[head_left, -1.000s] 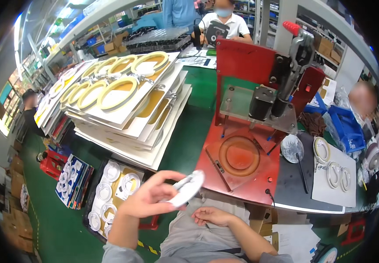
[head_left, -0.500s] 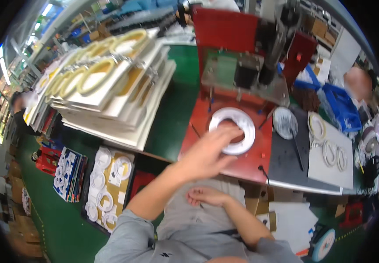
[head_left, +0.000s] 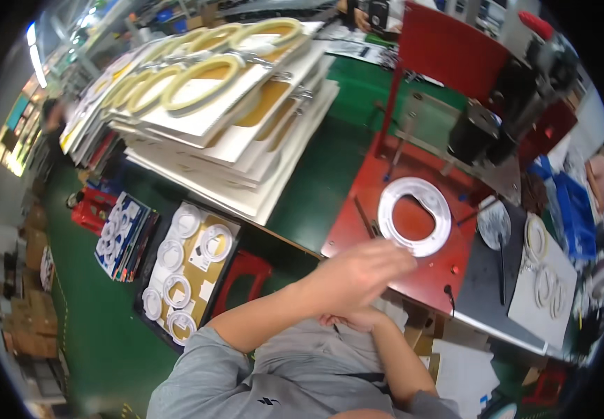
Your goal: Applying adhesive to ring components and assembling them at a factory workstation.
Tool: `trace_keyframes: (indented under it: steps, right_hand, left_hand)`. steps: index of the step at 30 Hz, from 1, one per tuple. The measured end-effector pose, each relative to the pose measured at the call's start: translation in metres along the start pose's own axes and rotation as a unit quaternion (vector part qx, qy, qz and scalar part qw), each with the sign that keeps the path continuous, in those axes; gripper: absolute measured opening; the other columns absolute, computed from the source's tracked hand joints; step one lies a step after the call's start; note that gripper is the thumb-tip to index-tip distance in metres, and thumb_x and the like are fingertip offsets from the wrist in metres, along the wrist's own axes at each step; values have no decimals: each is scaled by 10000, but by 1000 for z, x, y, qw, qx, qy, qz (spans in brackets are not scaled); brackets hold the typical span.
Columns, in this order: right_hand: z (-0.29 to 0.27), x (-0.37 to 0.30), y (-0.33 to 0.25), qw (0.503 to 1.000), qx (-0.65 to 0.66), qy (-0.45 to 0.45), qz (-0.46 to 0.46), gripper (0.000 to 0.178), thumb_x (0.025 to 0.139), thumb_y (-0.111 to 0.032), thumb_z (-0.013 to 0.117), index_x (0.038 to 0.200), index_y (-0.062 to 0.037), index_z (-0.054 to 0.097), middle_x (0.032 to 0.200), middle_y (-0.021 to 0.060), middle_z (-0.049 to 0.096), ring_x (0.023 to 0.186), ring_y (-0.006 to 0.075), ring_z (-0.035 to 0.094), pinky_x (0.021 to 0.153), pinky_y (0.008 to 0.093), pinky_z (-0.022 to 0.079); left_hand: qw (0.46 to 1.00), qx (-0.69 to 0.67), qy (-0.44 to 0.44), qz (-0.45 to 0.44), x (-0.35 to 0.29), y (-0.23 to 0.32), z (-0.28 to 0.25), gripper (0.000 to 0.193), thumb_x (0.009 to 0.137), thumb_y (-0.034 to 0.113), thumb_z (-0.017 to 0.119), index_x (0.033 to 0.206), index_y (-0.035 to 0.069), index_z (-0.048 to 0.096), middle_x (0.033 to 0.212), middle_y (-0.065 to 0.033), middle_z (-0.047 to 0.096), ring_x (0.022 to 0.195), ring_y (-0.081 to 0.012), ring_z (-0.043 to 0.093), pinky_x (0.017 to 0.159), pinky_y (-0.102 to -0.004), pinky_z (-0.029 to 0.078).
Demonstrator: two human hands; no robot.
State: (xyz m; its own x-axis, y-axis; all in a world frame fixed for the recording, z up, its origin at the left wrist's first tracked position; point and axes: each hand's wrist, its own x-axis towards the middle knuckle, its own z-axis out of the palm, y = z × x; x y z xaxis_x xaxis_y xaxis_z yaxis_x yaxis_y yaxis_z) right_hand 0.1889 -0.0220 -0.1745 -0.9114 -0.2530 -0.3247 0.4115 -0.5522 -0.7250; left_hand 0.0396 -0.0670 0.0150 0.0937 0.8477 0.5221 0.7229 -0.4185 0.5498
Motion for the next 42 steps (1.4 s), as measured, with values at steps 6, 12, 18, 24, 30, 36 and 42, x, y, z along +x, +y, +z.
trace_keyframes:
  steps: [6, 12, 18, 24, 30, 36, 42]
  right_hand:
    - [-6, 6, -8, 995, 87, -19, 42, 285, 1092, -245, 565, 1288, -46, 623, 1129, 51, 685, 989, 118, 657, 853, 255, 522]
    - [-9, 6, -13, 996, 81, -15, 44, 315, 1085, -289, 580, 1286, -49, 612, 1137, 45, 675, 1021, 121, 649, 882, 275, 522]
    - [-12, 7, -6, 995, 93, -30, 35, 336, 1094, -285, 560, 1319, -38, 598, 1161, 54, 665, 1059, 134, 644, 940, 300, 524]
    - [-13, 7, -10, 996, 85, -34, 21, 343, 1098, -260, 548, 1336, -17, 590, 1160, 62, 674, 1050, 142, 652, 943, 300, 530]
    - [-13, 9, -10, 997, 62, -16, 36, 340, 1095, -257, 552, 1325, -9, 596, 1149, 70, 679, 1037, 144, 655, 916, 289, 533]
    - [7, 6, -11, 997, -59, 32, 29, 269, 1067, -225, 610, 1233, -15, 641, 1088, 55, 679, 980, 135, 648, 895, 283, 536]
    - [87, 3, -16, 908, -400, 110, -59, 307, 1059, -270, 611, 1248, -31, 648, 1081, 62, 697, 951, 202, 667, 877, 339, 524]
  left_hand:
    - [976, 135, 153, 78, 25, 35, -108, 392, 778, -120, 666, 1149, 7, 693, 1104, -165, 744, 1040, -334, 732, 889, -391, 582]
    - [834, 452, 286, -133, 45, 7, -209, 290, 934, -8, 624, 1222, 19, 648, 1197, -204, 670, 1120, -370, 637, 983, -427, 496]
    - [836, 412, 310, -188, 28, 5, -208, 243, 937, 44, 640, 1179, 23, 642, 1021, -203, 662, 993, -401, 616, 906, -461, 482]
    - [839, 427, 301, -151, 2, 49, -201, 284, 805, 194, 844, 771, 11, 628, 756, -119, 536, 717, -301, 545, 649, -404, 427]
    - [919, 333, 189, -99, -39, 102, -193, 367, 742, 228, 889, 654, 72, 568, 667, -82, 535, 597, -291, 542, 540, -391, 419]
    - [924, 184, 49, -333, -116, 57, -117, 428, 864, 424, 781, 702, 51, 648, 710, -133, 616, 673, -326, 631, 618, -417, 499]
    - [641, -406, 152, -633, -215, -19, -28, 434, 1015, 443, 652, 944, 17, 697, 768, -56, 648, 617, -183, 597, 574, -338, 498]
